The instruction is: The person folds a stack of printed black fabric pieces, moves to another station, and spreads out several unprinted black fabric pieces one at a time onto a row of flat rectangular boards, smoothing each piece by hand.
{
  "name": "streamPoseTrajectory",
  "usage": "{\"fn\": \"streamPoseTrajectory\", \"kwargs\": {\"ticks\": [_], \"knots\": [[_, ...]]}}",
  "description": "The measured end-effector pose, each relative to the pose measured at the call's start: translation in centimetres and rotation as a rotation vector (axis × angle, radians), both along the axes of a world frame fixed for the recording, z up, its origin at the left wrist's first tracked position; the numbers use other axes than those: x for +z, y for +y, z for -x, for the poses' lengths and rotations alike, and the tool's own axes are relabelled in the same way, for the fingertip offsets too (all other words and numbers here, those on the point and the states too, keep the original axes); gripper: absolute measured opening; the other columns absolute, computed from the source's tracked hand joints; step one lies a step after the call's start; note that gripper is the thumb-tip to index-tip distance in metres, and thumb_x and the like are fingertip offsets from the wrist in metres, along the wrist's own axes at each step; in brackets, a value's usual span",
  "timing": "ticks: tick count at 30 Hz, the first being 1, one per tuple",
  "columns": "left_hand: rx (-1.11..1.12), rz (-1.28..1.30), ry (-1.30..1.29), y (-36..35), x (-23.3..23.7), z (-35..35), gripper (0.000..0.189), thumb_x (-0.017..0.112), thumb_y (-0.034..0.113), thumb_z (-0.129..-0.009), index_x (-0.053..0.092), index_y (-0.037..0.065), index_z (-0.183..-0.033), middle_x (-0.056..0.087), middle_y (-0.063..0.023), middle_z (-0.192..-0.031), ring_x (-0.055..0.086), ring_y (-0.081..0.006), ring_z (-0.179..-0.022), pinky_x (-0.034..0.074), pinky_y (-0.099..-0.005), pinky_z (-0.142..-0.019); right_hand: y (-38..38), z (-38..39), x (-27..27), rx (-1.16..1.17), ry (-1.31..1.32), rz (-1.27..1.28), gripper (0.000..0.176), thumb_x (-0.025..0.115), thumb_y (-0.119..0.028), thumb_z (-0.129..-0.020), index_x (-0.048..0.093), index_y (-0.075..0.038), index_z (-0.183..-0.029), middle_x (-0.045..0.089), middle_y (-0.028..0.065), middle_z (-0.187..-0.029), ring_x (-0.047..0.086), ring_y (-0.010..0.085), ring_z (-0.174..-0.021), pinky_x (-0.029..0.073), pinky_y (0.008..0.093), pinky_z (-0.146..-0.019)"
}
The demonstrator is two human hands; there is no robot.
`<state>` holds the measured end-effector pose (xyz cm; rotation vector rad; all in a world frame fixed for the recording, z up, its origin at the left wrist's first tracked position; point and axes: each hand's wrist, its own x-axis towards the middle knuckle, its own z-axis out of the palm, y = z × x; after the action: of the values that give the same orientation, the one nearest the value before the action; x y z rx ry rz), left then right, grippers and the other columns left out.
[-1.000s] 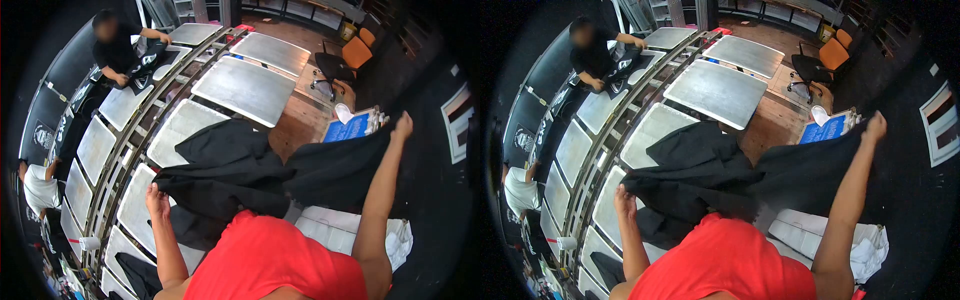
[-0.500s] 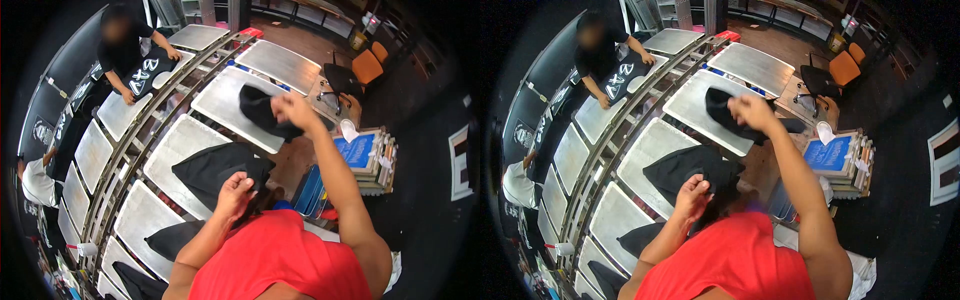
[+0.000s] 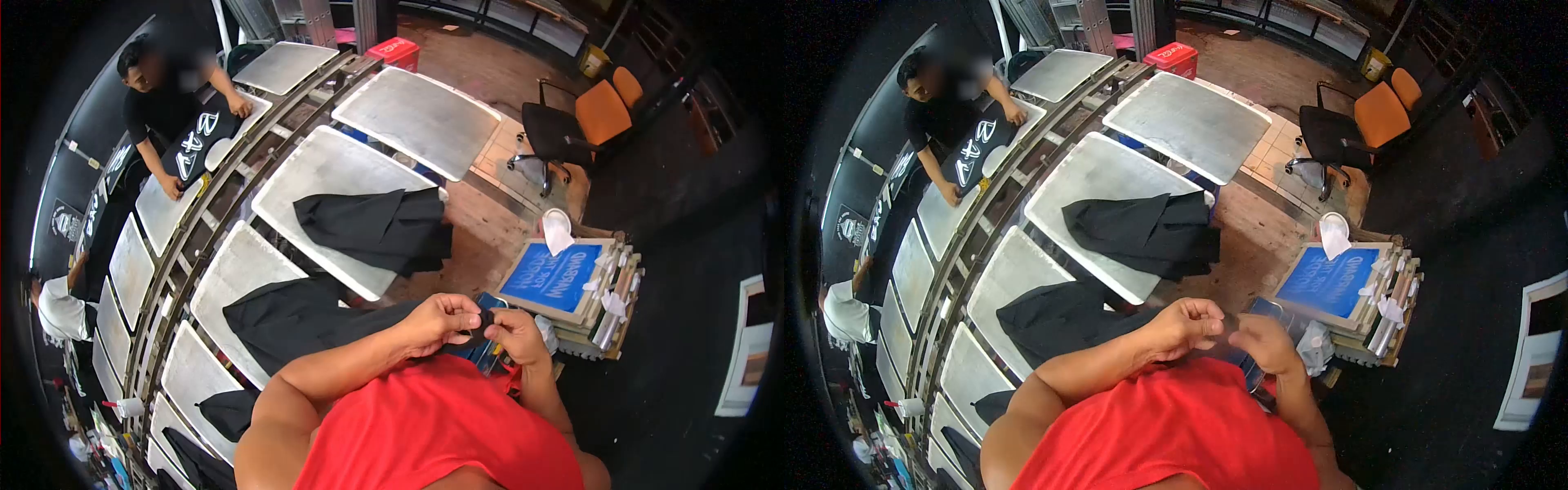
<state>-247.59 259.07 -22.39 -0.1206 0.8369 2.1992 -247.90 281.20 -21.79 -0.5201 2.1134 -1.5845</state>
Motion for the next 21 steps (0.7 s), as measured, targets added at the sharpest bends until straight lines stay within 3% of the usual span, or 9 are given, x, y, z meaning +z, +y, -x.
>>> {"fn": "streamPoseTrajectory", "kwargs": {"ticks": [4, 7, 9, 10, 11, 14, 16, 18, 21], "knots": [[0.059, -0.033, 0.051, 1.4, 1.2, 4.4, 0.018, 0.063, 0.013, -0.092, 0.058, 0.008, -0.108, 0.063, 0.0011, -0.087, 0.063, -0.0089, -0.073, 0.055, -0.0255, -0.062, 5.6, 2.4, -0.7, -0.112, -0.22, 0.372, 0.013, 0.062, -0.011, -0.087, 0.063, 0.001, -0.093, 0.058, 0.001, -0.078, 0.049, 0.0103, -0.07, 0.041, 0.0285, -0.061], [0.368, 0.181, 0.06, -3.0, 4.3, 7.1, 0.028, 0.067, 0.02, -0.088, 0.055, 0.008, -0.111, 0.059, 0.0012, -0.093, 0.063, -0.0148, -0.08, 0.056, -0.034, -0.064, 11.6, 6.7, -1.0, -0.577, -0.233, 0.847, 0.024, 0.055, -0.007, -0.088, 0.06, -0.002, -0.111, 0.065, 0.0103, -0.105, 0.064, 0.0217, -0.095, 0.053, 0.0362, -0.081], [0.671, 0.171, 0.098, -7.0, 2.1, 9.2, 0.027, 0.064, 0.025, -0.088, 0.057, 0.011, -0.111, 0.064, -0.0015, -0.095, 0.064, -0.017, -0.08, 0.054, -0.0357, -0.061, 18.3, 10.7, -1.3, -0.915, -0.085, 0.817, 0.025, 0.059, -0.018, -0.088, 0.059, -0.006, -0.11, 0.065, 0.0096, -0.109, 0.063, 0.0234, -0.099, 0.052, 0.0383, -0.087], [0.769, 0.188, 0.125, -9.4, 1.5, 9.7, 0.035, 0.061, 0.031, -0.09, 0.059, 0.004, -0.112, 0.068, -0.0111, -0.1, 0.066, -0.0248, -0.094, 0.054, -0.0442, -0.081, 21.2, 12.4, -0.7, -1.042, -0.084, 0.877, 0.024, 0.06, -0.021, -0.089, 0.059, -0.006, -0.107, 0.065, 0.0104, -0.108, 0.063, 0.0238, -0.099, 0.051, 0.038, -0.09], [0.866, 0.224, 0.138, -12.5, -0.5, 10.1, 0.033, 0.057, 0.029, -0.091, 0.061, 0.001, -0.108, 0.068, -0.013, -0.105, 0.065, -0.0258, -0.097, 0.052, -0.0444, -0.087, 26.2, 14.4, -1.7, -1.081, -0.039, 0.933, 0.024, 0.061, -0.023, -0.088, 0.06, -0.005, -0.105, 0.065, 0.0105, -0.107, 0.062, 0.0242, -0.1, 0.049, 0.0386, -0.092], [1.04, 0.253, 0.155, -17.8, -0.8, 9.6, 0.032, 0.051, 0.026, -0.093, 0.058, -0.001, -0.11, 0.065, -0.0171, -0.106, 0.065, -0.0301, -0.096, 0.052, -0.0444, -0.089, 35.2, 20.7, -0.6, -1.527, -0.006, 0.968, 0.029, 0.061, -0.028, -0.087, 0.061, -0.002, -0.102, 0.066, 0.0106, -0.102, 0.062, 0.0251, -0.097, 0.048, 0.0371, -0.091], [1.214, 0.358, 0.138, -21.5, -2.0, 8.8, 0.03, 0.052, 0.026, -0.093, 0.058, -0.001, -0.106, 0.066, -0.0161, -0.103, 0.066, -0.0295, -0.094, 0.053, -0.0433, -0.087, 42.6, 25.9, -1.0, -1.587, 0.145, 1.001, 0.03, 0.061, -0.028, -0.087, 0.061, -0.001, -0.1, 0.065, 0.0106, -0.096, 0.061, 0.0246, -0.09, 0.048, 0.0368, -0.086], [1.378, 0.409, 0.169, -24.9, -2.8, 8.3, 0.03, 0.052, 0.026, -0.094, 0.059, -0.001, -0.104, 0.067, -0.0161, -0.1, 0.066, -0.0294, -0.092, 0.053, -0.0434, -0.087, 43.0, 31.3, 2.1, -1.623, 0.36, 0.921, 0.026, 0.063, -0.026, -0.087, 0.06, -0.001, -0.096, 0.062, 0.0084, -0.093, 0.058, 0.0213, -0.084, 0.046, 0.0344, -0.076], [1.524, 0.398, 0.256, -26.0, 1.4, 8.8, 0.034, 0.045, 0.028, -0.098, 0.059, -0.003, -0.104, 0.066, -0.0192, -0.102, 0.066, -0.0331, -0.093, 0.052, -0.0467, -0.089, 32.7, 38.7, 8.8, -1.439, 0.38, 0.786, 0.034, 0.063, -0.024, -0.088, 0.06, 0.001, -0.11, 0.06, 0.0103, -0.103, 0.056, 0.017, -0.09, 0.045, 0.0308, -0.07]]}}
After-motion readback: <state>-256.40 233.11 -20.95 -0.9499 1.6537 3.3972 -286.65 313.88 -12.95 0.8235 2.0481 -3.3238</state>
